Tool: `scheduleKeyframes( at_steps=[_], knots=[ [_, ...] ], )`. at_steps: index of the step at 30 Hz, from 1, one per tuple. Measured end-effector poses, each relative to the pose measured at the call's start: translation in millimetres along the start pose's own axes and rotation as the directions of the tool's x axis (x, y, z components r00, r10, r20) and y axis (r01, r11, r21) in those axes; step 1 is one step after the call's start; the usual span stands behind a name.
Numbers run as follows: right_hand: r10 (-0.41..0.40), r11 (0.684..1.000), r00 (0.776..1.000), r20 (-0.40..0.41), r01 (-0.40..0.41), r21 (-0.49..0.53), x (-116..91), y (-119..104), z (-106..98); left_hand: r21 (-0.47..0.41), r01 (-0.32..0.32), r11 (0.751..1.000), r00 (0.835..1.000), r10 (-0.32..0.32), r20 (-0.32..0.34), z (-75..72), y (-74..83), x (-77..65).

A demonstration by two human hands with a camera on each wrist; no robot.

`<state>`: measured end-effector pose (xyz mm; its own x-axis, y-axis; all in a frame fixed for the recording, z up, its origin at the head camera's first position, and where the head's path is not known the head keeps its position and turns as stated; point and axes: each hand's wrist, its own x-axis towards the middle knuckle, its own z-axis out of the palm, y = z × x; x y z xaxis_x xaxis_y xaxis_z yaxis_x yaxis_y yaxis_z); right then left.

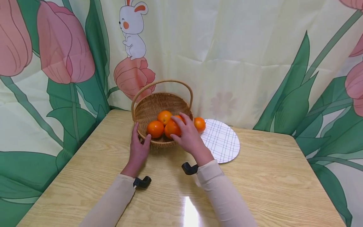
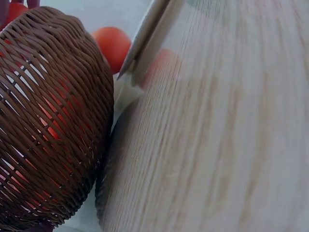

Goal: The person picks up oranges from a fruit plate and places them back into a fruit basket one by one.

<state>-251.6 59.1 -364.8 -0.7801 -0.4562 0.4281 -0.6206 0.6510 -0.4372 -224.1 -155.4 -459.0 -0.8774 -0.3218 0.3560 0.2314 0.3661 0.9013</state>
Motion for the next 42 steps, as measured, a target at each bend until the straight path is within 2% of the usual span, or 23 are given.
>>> scheduleKeyframes(
  at_steps=[23,32,42],
  knots=[
    [0.003,1.000,0.997,0.076,-0.001,-0.030,2.0,-8.2,20.9,0.000,0.028,1.000,0.999,-0.028,0.021,-0.1,4.3,-0.6],
    [-0.014,1.000,0.996,0.093,0.016,-0.024,1.9,-8.2,24.8,-0.002,0.019,1.000,1.000,-0.019,0.008,1.4,1.4,-0.3],
    [-0.062,0.997,0.995,0.077,0.066,-0.047,1.0,-5.4,27.2,-0.015,0.030,0.999,0.999,-0.030,0.016,-0.2,2.1,-0.1]
  ],
)
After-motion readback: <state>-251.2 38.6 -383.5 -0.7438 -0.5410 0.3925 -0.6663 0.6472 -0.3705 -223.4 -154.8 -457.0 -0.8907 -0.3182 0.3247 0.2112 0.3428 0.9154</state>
